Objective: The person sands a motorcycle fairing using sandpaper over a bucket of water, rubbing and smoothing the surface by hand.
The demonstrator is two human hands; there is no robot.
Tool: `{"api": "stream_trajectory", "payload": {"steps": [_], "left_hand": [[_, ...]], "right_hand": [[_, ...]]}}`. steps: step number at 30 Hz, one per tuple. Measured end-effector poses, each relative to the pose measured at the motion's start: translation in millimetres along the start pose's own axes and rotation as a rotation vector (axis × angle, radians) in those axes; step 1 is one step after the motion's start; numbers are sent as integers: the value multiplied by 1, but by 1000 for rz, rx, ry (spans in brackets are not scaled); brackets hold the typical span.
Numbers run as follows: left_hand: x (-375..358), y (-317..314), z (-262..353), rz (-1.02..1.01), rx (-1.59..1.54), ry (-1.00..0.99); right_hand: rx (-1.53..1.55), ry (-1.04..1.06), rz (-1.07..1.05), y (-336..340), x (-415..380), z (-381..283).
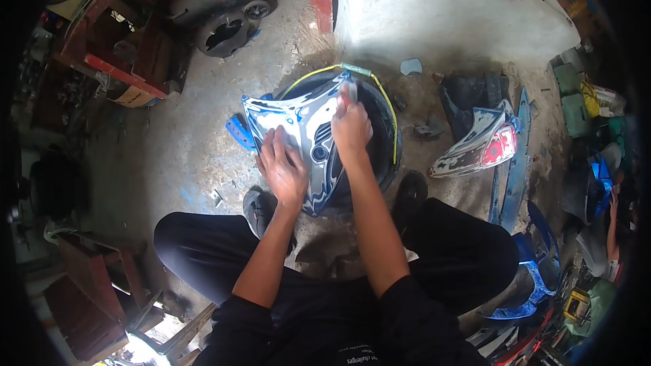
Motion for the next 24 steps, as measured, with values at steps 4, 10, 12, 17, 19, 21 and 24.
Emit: {"api": "stream_trajectory", "payload": {"steps": [4, 10, 12, 17, 19, 21, 24], "left_hand": [[0, 1, 0, 31, -19, -15], [0, 3, 0, 34, 22, -11], [0, 0, 0, 29, 11, -16], [-1, 0, 1, 37, 15, -23], [-2, 0, 1, 39, 0, -26], [1, 2, 1, 42, -2, -27], [-1, 2, 1, 10, -13, -9]], "right_hand": [[-52, -29, -79, -14, 44, 6], [-9, 61, -30, -2, -7, 5], [-45, 44, -65, -3, 2, 6], [-18, -12, -76, -9, 53, -2], [-34, -59, -53, -10, 38, -3], [-61, 27, -20, -2, 6, -3], [1, 27, -14, -9, 3, 7]]}}
Point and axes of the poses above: each hand's wrist, its own x-axis towards the middle knuckle, its own y-axis out of the back of the hand, z = x × y, the point moved 1 cm from there along x, towards the middle knuckle, and after that the axes turned 1 degree about z, right-handed, at the moved point
